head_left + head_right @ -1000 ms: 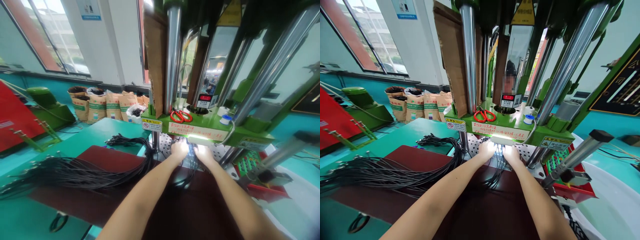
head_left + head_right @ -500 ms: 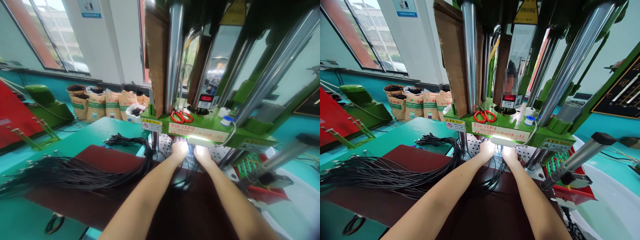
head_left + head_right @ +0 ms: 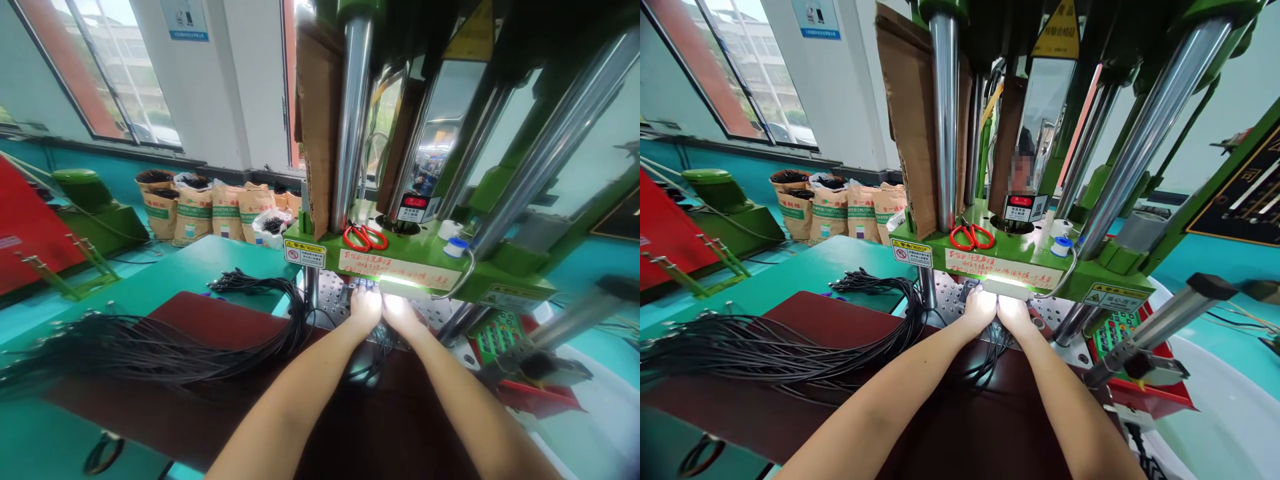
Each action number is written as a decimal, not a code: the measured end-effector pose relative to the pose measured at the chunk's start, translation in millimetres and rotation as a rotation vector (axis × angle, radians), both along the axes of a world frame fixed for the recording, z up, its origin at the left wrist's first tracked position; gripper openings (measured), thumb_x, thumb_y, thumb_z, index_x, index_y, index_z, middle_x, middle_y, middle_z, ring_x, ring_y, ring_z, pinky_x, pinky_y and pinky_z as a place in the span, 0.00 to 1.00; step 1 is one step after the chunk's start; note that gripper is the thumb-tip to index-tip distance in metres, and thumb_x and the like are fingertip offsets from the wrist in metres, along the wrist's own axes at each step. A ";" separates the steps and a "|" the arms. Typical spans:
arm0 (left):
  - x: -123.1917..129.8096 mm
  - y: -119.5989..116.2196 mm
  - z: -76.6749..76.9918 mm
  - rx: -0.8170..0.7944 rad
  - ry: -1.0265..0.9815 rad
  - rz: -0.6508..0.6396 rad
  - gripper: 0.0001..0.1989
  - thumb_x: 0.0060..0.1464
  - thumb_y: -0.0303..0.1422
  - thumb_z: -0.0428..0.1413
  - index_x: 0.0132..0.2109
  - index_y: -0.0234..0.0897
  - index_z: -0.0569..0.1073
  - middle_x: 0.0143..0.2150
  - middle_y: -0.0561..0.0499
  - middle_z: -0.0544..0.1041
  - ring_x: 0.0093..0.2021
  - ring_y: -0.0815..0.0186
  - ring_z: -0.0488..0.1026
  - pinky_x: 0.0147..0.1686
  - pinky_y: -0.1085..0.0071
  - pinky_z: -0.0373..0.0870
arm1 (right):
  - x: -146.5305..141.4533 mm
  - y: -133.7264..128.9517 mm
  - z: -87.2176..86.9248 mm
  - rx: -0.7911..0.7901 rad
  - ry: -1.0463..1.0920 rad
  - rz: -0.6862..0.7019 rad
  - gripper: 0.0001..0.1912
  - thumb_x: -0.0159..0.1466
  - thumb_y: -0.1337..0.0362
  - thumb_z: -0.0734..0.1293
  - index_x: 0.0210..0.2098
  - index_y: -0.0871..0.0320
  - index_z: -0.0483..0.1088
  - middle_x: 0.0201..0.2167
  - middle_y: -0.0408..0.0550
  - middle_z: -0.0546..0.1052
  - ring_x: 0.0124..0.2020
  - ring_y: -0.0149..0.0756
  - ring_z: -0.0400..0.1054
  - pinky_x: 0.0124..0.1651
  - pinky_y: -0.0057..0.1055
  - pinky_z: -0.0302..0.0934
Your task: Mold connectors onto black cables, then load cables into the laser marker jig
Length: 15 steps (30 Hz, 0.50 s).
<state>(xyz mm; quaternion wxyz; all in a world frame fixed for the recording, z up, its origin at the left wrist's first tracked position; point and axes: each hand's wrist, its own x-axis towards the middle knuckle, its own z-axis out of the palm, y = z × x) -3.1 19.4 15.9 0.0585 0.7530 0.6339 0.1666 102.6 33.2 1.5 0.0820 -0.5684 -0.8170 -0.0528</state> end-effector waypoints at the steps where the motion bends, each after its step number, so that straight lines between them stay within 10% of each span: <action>1: 1.1 0.5 0.1 -0.007 -0.005 0.015 0.16 0.57 0.25 0.41 0.44 0.30 0.72 0.38 0.41 0.74 0.45 0.59 0.67 0.48 0.65 0.60 | 0.3 0.8 0.4 0.000 0.005 0.003 0.14 0.63 0.68 0.55 0.42 0.63 0.69 0.39 0.56 0.74 0.38 0.41 0.68 0.41 0.30 0.59; 15: 4.3 7.7 6.5 -0.023 -0.028 -0.004 0.18 0.57 0.25 0.39 0.47 0.25 0.70 0.45 0.36 0.71 0.48 0.53 0.63 0.48 0.60 0.59 | -1.5 0.4 14.0 0.047 0.077 0.059 0.17 0.64 0.71 0.51 0.42 0.62 0.69 0.39 0.54 0.74 0.42 0.40 0.66 0.47 0.33 0.57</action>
